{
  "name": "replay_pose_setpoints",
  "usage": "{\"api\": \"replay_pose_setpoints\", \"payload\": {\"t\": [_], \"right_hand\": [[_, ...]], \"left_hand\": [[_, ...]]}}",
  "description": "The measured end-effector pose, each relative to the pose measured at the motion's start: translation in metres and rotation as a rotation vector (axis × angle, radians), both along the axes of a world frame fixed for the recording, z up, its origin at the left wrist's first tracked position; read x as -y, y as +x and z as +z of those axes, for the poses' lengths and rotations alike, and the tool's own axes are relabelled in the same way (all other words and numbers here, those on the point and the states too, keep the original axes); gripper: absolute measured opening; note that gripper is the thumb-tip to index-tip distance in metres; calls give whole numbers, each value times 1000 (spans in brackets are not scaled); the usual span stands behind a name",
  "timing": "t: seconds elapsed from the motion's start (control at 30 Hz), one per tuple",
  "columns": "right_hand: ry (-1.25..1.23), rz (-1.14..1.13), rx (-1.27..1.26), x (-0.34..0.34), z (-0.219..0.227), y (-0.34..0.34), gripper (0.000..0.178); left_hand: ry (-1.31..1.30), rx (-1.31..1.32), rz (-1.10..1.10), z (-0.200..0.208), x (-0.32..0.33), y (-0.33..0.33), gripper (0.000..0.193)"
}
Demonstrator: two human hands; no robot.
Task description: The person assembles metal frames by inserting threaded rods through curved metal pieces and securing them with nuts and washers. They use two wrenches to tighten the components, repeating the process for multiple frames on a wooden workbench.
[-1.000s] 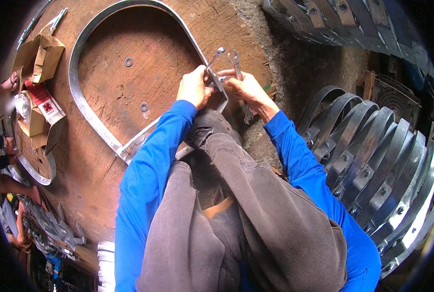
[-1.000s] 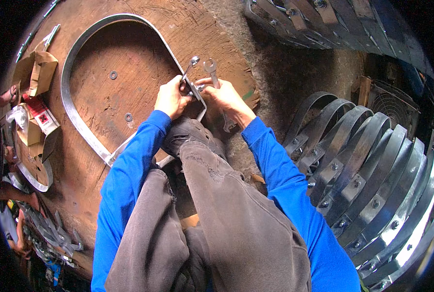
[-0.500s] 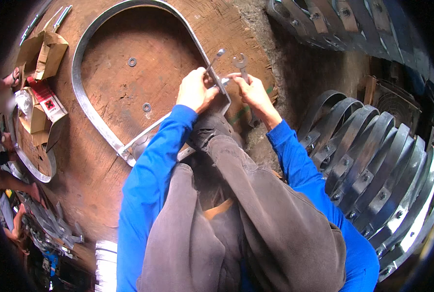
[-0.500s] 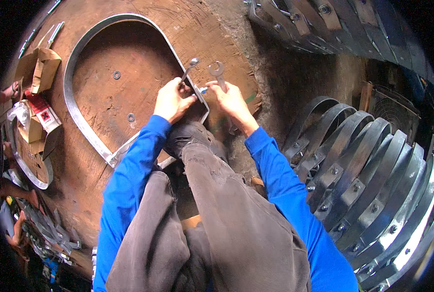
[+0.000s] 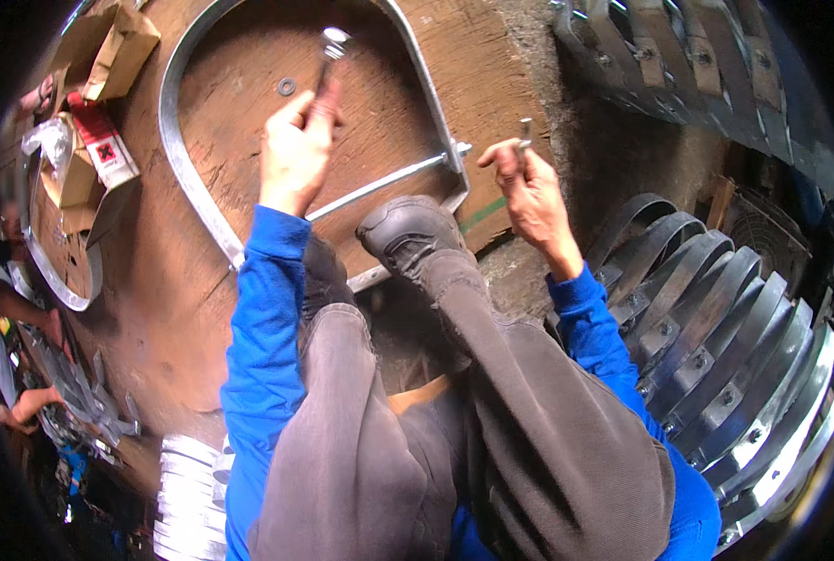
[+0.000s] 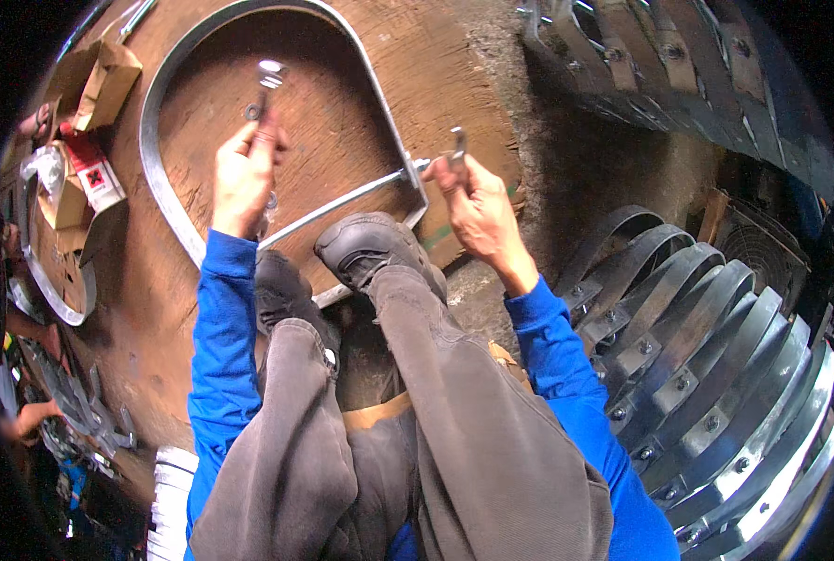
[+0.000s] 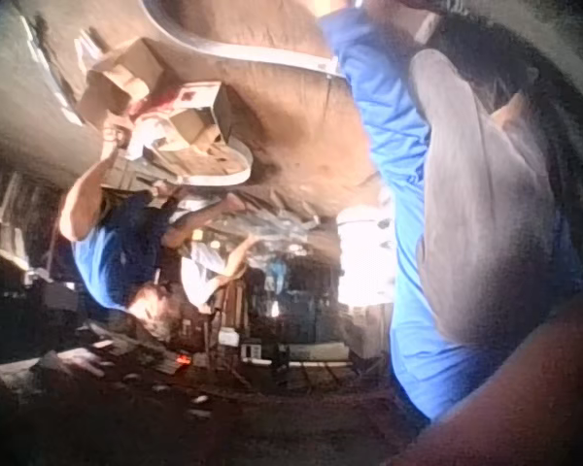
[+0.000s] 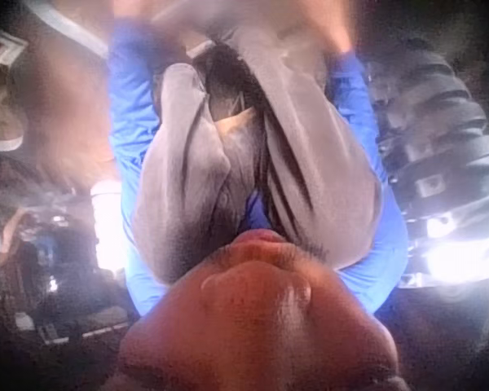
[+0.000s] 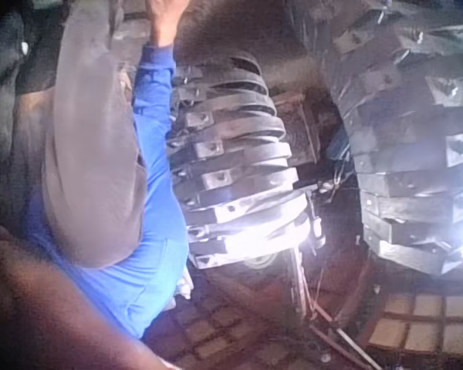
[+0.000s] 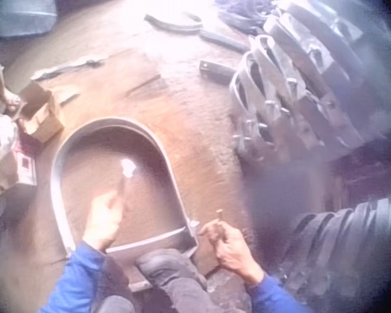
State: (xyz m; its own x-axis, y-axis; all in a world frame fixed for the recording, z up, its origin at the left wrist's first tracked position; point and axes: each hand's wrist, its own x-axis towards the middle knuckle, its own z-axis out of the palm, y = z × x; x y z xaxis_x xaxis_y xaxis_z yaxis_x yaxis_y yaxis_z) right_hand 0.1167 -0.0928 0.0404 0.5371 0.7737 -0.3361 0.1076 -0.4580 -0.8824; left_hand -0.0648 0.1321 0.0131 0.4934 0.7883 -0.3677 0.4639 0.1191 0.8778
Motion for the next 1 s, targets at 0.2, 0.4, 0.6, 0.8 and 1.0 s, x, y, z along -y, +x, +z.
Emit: {"api": "replay_pose_setpoints", "payload": {"t": [0.2, 0.4, 0.6, 0.8, 1.0], "right_hand": [[185, 16, -116, -33, 34, 14, 43], [235, 96, -144, -66, 10, 9, 40], [66, 219, 82, -76, 0, 5, 42], [-82, 419, 472, -83, 9, -1, 35], [-127, 371, 388, -94, 1, 5, 38]], "left_hand": [[-516, 657, 274, 17, -9, -9, 36], [-523, 761, 320, -29, 46, 31, 23], [-489, 777, 342, -2, 45, 16, 27], [-167, 608, 397, 34, -15, -122, 28], [-51, 318, 441, 26, 10, -205, 35]]}}
